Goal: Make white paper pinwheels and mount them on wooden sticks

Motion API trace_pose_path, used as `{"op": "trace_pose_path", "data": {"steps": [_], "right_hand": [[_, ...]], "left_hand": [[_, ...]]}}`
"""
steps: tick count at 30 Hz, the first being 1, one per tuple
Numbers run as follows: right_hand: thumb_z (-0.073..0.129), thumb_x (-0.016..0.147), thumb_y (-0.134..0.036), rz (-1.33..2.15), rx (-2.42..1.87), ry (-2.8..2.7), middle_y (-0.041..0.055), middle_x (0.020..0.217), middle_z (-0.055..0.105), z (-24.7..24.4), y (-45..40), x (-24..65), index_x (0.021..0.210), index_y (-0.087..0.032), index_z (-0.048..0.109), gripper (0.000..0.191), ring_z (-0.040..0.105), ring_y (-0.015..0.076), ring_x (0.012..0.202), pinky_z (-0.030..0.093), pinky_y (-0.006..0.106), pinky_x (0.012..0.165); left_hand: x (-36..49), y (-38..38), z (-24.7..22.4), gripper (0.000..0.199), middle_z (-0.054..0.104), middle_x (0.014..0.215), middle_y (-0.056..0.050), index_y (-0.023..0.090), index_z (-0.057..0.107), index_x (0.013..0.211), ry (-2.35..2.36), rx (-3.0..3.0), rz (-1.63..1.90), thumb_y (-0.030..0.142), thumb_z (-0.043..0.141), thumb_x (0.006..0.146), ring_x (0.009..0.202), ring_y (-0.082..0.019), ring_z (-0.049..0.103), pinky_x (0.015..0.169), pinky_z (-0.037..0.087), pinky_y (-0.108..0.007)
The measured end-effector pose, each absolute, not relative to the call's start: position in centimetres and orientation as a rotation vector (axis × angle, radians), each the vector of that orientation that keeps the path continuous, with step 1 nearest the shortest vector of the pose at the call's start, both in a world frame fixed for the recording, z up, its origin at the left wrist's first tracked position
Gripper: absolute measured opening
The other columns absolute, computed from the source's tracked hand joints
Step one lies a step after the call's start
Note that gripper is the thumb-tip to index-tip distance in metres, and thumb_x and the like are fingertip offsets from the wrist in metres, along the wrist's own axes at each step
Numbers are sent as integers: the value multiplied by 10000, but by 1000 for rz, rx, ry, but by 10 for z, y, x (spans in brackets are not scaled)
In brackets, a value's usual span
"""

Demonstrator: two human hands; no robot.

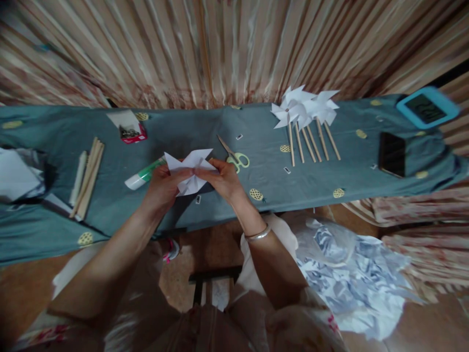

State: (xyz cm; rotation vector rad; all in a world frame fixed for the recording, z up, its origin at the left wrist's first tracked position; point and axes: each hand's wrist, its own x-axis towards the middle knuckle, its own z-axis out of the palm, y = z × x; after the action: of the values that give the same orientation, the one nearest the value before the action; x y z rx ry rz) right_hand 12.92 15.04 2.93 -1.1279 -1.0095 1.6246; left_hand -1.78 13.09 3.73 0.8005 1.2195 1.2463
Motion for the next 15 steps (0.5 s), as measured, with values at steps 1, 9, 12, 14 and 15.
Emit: {"op": "trace_pose_path", "data": {"steps": [1,9,12,14,15], "right_hand": [[921,483,-403,1629,-1130,-997,-45,635,651,29,150,128,662,-200,694,353,539,110,602,441,258,578],[869,545,-352,1663,-1134,-937,-41,619,668,23,153,128,694,-203,725,255,555,114,594,432,262,596],[839,564,-338,1682,-1133,-854,-42,605,669,24,156,133,683,-200,718,219,568,111,598,451,257,618],[840,560,-331,1694,-1127,-814,-37,637,689,26,157,136,682,-198,710,223,586,108,610,469,254,630],[845,556,-331,1696,-1122,-802,-34,652,696,27,157,138,682,-197,704,231,595,108,617,477,254,635]], "left_hand": [[-18,130,37,142,707,678,-13,205,724,666,1220,804,1245,262,827,585,600,-152,606,580,489,-277],[-25,132,41,385,744,832,-36,203,731,988,1151,761,1270,417,818,680,711,-179,681,653,542,-291],[-34,132,44,504,754,1015,-36,281,627,1232,1085,822,1309,457,749,777,837,-199,716,742,585,-336],[-39,129,45,544,733,1156,-48,292,589,1283,1069,956,1300,394,759,777,922,-216,722,816,595,-376],[-41,128,45,510,714,1216,-58,280,616,1251,1082,1032,1290,365,763,771,954,-226,720,843,594,-385]]}}
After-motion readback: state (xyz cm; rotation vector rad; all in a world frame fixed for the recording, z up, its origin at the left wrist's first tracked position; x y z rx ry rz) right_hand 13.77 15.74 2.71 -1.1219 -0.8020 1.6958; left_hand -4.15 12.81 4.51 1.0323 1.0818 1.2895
